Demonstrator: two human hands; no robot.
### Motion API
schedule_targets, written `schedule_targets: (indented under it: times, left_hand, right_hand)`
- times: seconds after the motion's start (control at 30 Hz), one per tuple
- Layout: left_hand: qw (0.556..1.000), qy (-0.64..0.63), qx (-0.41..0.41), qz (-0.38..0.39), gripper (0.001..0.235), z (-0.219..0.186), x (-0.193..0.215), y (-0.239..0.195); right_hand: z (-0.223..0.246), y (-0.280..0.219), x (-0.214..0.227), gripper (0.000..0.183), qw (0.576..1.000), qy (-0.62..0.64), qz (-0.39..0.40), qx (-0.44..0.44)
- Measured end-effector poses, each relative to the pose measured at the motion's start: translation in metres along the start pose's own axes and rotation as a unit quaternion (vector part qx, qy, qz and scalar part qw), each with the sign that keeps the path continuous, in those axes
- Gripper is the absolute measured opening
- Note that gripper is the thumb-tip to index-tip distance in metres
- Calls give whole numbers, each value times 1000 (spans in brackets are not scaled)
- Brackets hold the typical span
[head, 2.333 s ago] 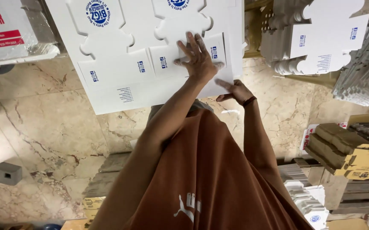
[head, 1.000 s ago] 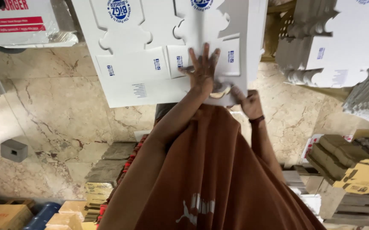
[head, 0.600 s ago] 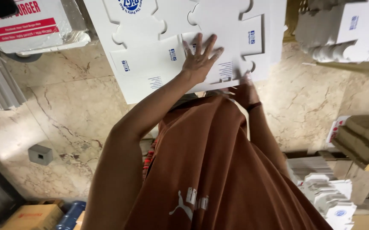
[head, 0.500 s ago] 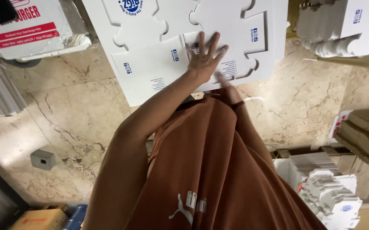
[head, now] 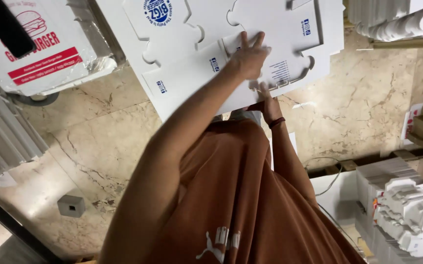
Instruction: Manually punching out pre-cut shapes from cardboard sheets and stacking the finished pieces in a factory setting.
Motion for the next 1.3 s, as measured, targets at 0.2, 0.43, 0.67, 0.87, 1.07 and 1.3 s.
schedule_targets:
  times: [0.2, 0.43, 0.67, 0.87, 1.07, 1.3]
  left_hand:
    - [959, -109, -128, -229, 64, 36, 3, -40]
    - [944, 67, -179, -269, 100, -33, -61, -61]
    - [941, 45, -147, -300, 107, -105, -40, -18]
    - [901, -222, -168, -334, 18, -115, -53, 50]
    - [870, -332, -214, -294, 24, -79, 8, -36]
    - [843, -341, -256, -328, 23, -62, 31, -98]
  right_hand:
    - [-45, 49, 5, 100, 986, 132, 105, -16]
    - [-12, 96, 129, 49, 908, 346, -124, 203]
    - [57, 40, 157, 28, 849, 210, -252, 414]
    - [90, -24, 105, 81, 808, 371, -43, 455]
    - [61, 55, 110, 84, 921, 331, -75, 193]
    - [110, 50, 111, 18, 900, -126, -28, 416]
Point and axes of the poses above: each hand's wrist, its own y-axis towards the middle knuckle, its own x-axis out of the back of the hand, z = x × y, the point moved 8 cm from there along y, towards the middle knuckle, and after that the axes turned 12 degrees about y, right-handed, at the moved point
